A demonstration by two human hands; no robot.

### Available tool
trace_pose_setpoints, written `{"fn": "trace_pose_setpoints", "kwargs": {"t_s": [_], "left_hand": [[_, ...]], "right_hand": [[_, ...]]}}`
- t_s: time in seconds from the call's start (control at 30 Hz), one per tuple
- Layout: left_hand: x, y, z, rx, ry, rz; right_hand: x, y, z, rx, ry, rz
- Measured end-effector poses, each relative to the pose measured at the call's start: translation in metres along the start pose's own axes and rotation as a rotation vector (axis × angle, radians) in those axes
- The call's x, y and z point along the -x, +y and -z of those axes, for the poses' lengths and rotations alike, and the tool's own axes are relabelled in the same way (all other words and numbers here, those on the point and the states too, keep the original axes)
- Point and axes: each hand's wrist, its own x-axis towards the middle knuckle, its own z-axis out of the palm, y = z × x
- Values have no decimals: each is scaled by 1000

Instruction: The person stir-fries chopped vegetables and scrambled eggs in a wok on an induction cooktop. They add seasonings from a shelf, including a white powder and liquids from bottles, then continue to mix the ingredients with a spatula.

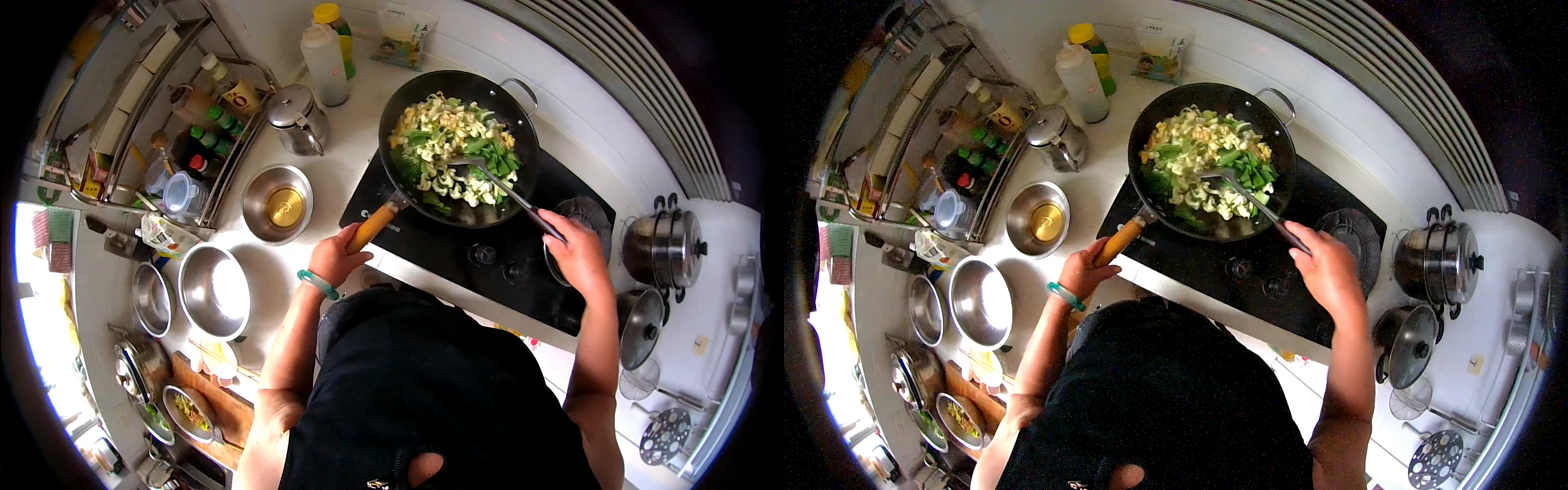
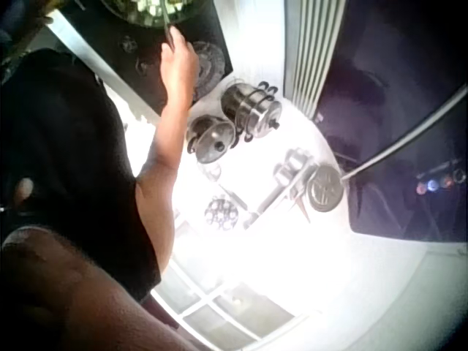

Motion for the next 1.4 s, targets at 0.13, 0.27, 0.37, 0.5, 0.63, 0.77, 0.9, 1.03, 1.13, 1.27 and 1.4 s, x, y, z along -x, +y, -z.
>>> {"fn": "trace_pose_setpoints", "kwargs": {"t_s": [0.13,0.27,0.37,0.5,0.63,0.77,0.9,1.03,1.13,1.27,1.4], "left_hand": [[1,-9,-4,-12,30,-15],[-1,-4,-4,-83,29,-39],[-1,-2,-3,-51,33,-49],[1,-6,-4,-61,38,-44],[-1,-1,-3,-79,17,-14],[1,1,-1,-65,6,23],[2,-1,-3,-51,20,16],[-1,-4,-5,-32,8,5],[1,-1,-3,-37,17,2],[4,-2,0,-24,9,10],[5,0,4,-28,10,10]], "right_hand": [[-2,-12,30,-162,44,122],[-39,-24,-2,-182,23,-38],[-49,-16,-40,-133,83,159],[-22,-9,-10,59,-87,121],[-3,-4,38,268,-90,77],[23,-23,82,155,-56,0],[40,-21,96,78,-118,-64],[22,-9,44,237,-98,-64],[4,-1,13,236,17,-3],[4,1,39,198,-1,-3],[21,-17,102,220,29,-84]]}}
